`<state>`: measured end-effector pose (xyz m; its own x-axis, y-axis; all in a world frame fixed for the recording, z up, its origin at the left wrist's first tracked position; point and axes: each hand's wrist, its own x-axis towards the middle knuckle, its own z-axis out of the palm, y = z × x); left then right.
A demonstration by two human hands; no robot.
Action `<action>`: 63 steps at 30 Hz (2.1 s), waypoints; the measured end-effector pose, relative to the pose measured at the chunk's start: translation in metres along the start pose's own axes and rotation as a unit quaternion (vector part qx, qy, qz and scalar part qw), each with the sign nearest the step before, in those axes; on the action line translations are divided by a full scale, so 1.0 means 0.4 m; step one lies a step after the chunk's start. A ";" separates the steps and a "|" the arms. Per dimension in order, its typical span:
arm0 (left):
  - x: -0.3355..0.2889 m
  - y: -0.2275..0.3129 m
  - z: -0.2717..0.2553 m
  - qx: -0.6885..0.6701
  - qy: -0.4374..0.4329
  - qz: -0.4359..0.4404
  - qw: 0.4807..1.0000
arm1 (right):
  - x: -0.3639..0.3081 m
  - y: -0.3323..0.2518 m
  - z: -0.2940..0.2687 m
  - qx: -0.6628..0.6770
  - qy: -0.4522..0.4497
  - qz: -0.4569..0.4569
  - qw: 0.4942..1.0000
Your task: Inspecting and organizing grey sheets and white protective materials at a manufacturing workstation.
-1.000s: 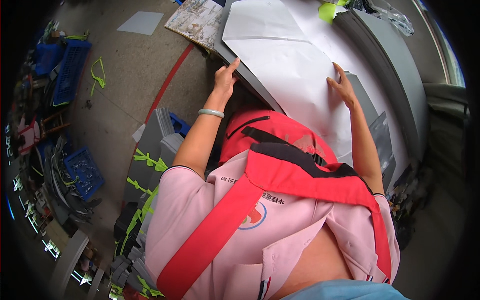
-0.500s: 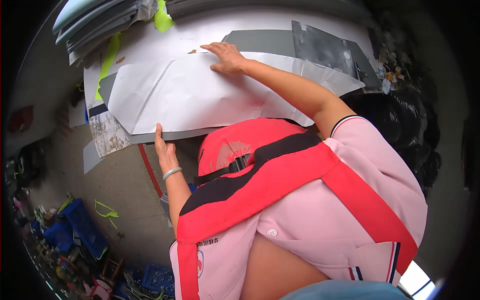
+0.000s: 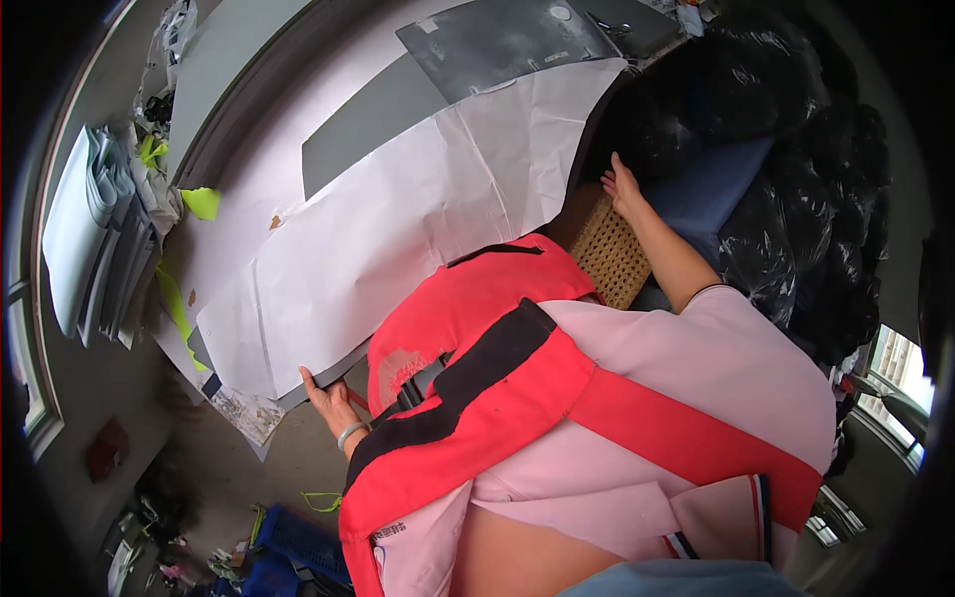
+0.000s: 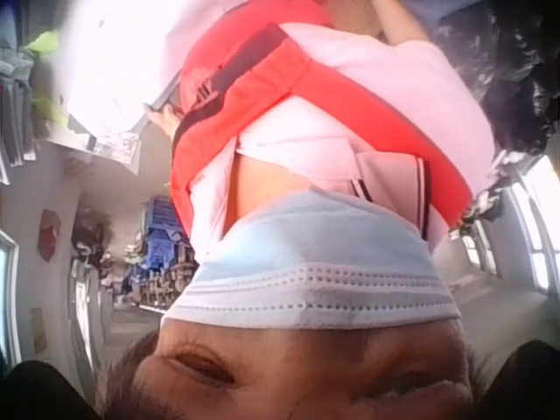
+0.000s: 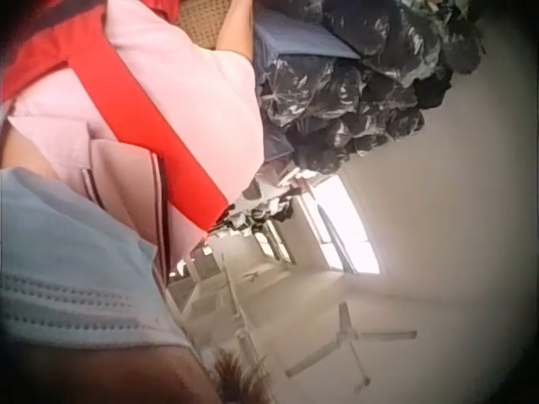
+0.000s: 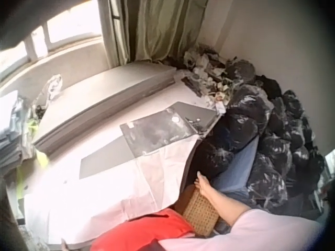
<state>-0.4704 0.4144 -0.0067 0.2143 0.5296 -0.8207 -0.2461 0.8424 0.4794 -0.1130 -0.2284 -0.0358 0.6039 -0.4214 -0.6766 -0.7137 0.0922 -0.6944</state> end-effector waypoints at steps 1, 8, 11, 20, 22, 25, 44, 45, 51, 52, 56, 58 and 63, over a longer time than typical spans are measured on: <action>0.006 0.000 -0.003 -0.005 0.009 -0.011 1.000 | 0.021 0.055 0.004 0.073 -0.011 0.068 0.995; 0.085 0.031 -0.105 0.119 -0.146 0.022 0.982 | -0.098 0.205 0.215 0.392 -0.234 0.143 0.878; 0.065 0.026 -0.041 0.020 -0.008 -0.062 0.998 | -0.148 0.176 0.173 0.349 -0.265 0.100 0.893; -0.022 0.016 -0.020 -0.049 -0.035 -0.062 0.996 | -0.363 0.061 0.110 0.356 -0.407 0.067 0.839; -0.039 0.000 -0.004 -0.057 -0.036 -0.050 0.996 | -0.365 0.090 0.145 0.337 -0.342 0.082 0.873; -0.074 -0.035 0.020 -0.030 -0.094 -0.065 0.993 | -0.327 0.116 0.182 0.316 -0.222 0.103 0.917; -0.168 0.094 0.007 -0.104 -0.293 -0.023 0.950 | -0.617 -0.318 0.137 0.182 -0.401 -0.073 0.895; -0.199 0.120 -0.005 -0.100 -0.306 -0.019 0.947 | -0.691 -0.329 0.151 0.192 -0.422 -0.095 0.881; -0.319 0.344 -0.296 -0.142 -0.380 -0.035 0.914 | -1.181 -0.251 0.365 0.123 -0.446 -0.231 0.856; -0.317 0.382 -0.339 -0.146 -0.368 -0.017 0.918 | -1.231 -0.217 0.406 0.128 -0.454 -0.234 0.850; -0.338 0.526 -0.515 -0.179 -0.328 0.051 0.926 | -1.387 -0.086 0.579 0.031 -0.516 -0.195 0.833; -0.319 0.588 -0.632 -0.205 -0.279 0.111 0.931 | -1.502 0.004 0.678 -0.033 -0.556 -0.163 0.815; -0.342 0.727 -0.860 -0.226 -0.176 0.241 0.927 | -1.707 0.188 0.936 -0.097 -0.613 -0.152 0.769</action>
<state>-0.8965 0.5528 0.1380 0.2510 0.9007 -0.3545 -0.7475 0.4131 0.5202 -0.4461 0.4042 0.2820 0.5490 0.7819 -0.2956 -0.4414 -0.0291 -0.8968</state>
